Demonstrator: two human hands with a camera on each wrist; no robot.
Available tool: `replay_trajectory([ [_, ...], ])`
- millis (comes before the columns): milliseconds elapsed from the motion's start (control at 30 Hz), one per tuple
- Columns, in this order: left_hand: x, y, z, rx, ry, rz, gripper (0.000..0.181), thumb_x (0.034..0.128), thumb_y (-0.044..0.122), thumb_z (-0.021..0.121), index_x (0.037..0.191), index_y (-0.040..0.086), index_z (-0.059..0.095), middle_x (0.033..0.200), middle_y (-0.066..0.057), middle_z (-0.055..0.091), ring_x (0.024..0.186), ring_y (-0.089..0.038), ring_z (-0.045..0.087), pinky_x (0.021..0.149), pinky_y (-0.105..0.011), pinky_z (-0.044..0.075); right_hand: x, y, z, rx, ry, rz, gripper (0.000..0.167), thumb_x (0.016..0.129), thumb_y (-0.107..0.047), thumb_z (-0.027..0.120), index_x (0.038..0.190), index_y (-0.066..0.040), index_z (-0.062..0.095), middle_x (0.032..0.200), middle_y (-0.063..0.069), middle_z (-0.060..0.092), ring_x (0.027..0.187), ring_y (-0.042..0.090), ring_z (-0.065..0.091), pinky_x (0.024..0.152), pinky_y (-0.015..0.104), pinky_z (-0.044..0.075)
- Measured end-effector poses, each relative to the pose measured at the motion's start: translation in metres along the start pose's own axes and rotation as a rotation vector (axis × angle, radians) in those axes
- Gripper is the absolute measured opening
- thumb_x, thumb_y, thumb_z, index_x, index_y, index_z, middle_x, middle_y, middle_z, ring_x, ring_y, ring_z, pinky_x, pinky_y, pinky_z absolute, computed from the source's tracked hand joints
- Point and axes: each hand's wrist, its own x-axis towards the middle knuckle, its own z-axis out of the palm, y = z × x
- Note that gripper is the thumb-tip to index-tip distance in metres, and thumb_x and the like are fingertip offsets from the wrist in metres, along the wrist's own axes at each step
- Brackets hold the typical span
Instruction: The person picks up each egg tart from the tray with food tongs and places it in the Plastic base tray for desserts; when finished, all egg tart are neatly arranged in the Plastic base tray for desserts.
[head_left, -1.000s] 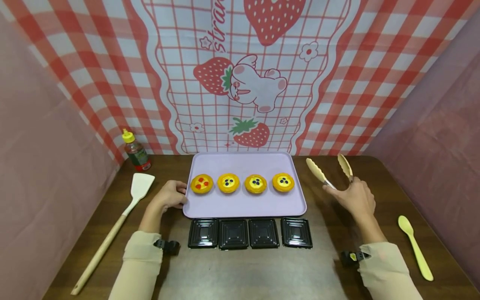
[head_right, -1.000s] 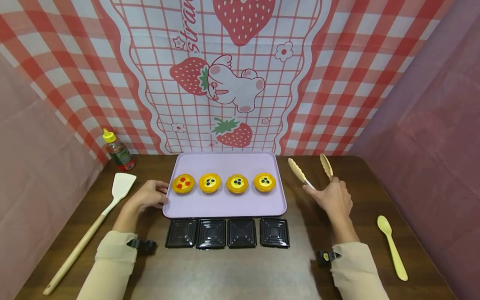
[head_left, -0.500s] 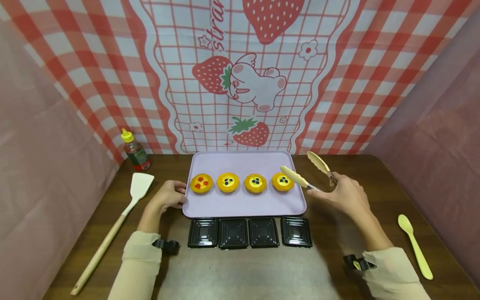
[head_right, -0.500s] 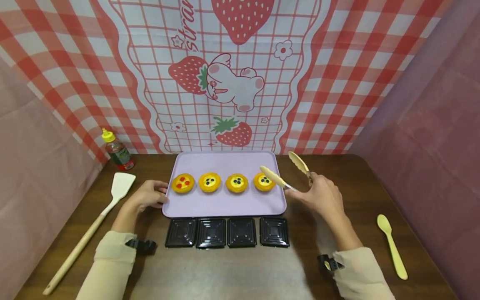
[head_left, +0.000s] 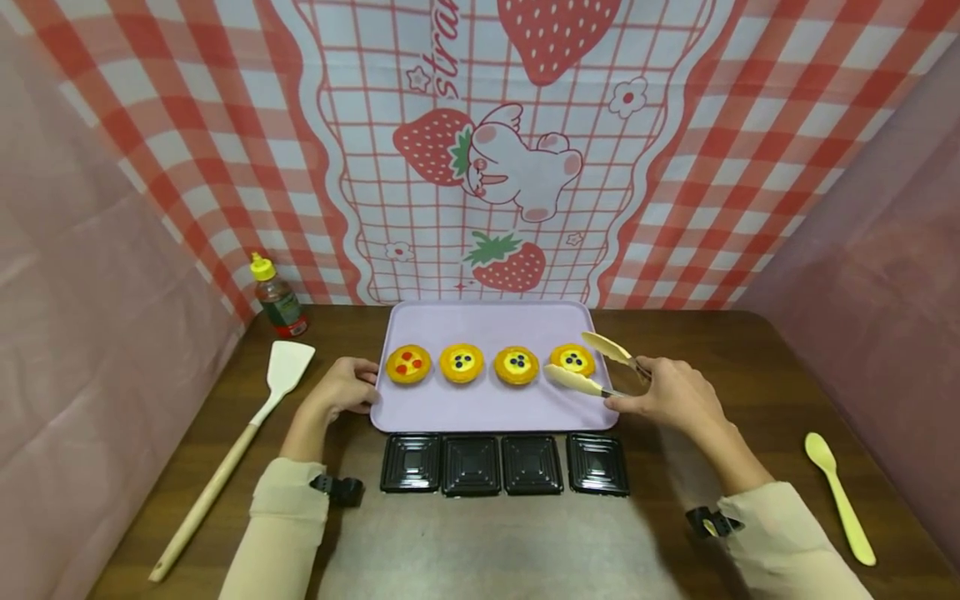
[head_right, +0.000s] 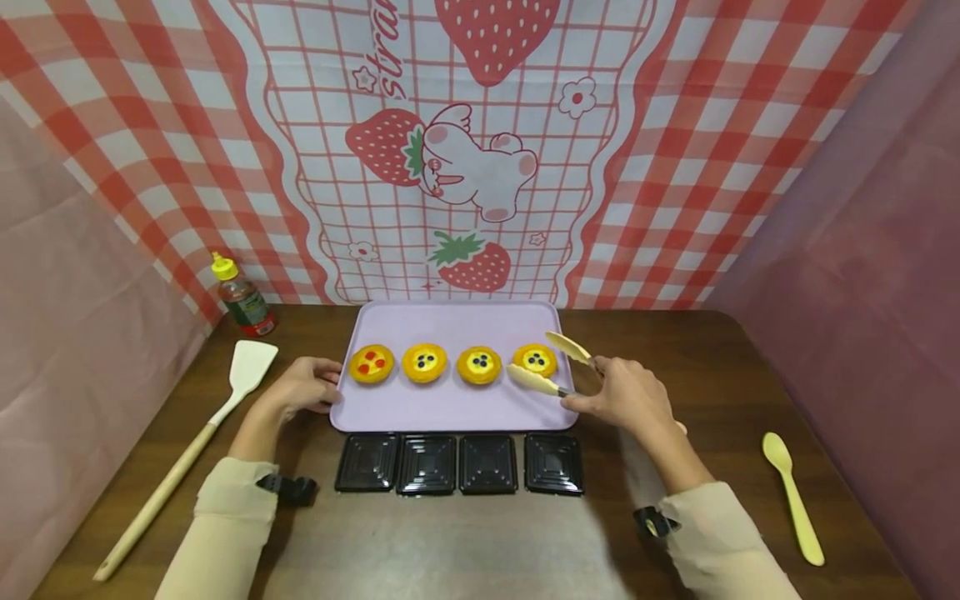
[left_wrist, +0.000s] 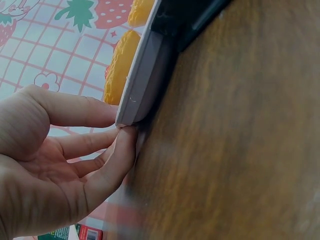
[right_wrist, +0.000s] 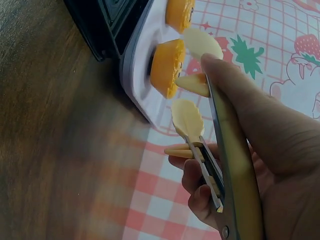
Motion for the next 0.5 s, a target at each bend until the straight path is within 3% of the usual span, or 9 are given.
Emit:
replay_trajectory([
  [233,-0.0004,0.0017,0.0005,-0.005,0.0,-0.008,0.059,0.0738,-0.012,0.068,0.129,-0.016,0.049,0.105,-0.021,0.052,0.081,-0.024,0.058,0.065,-0.039,0.06,0.0012,-0.0006,-0.001,0.002,-0.027,0.013,0.069,0.068,-0.059,0.083,0.111,-0.007,0.069,0.065,0.0,0.051,0.062,0.021,0.047,0.048,0.034,0.035],
  [500,0.0001,-0.0006,-0.0002,-0.022,-0.011,-0.006,0.06,0.0736,-0.012,0.067,0.13,-0.017,0.047,0.106,-0.022,0.051,0.078,-0.022,0.057,0.064,-0.039,0.06,0.0038,-0.003,0.0011,-0.031,-0.051,0.008,0.077,0.07,-0.057,0.083,0.122,-0.004,0.068,0.073,0.001,0.061,0.066,0.023,0.052,0.051,0.038,0.043],
])
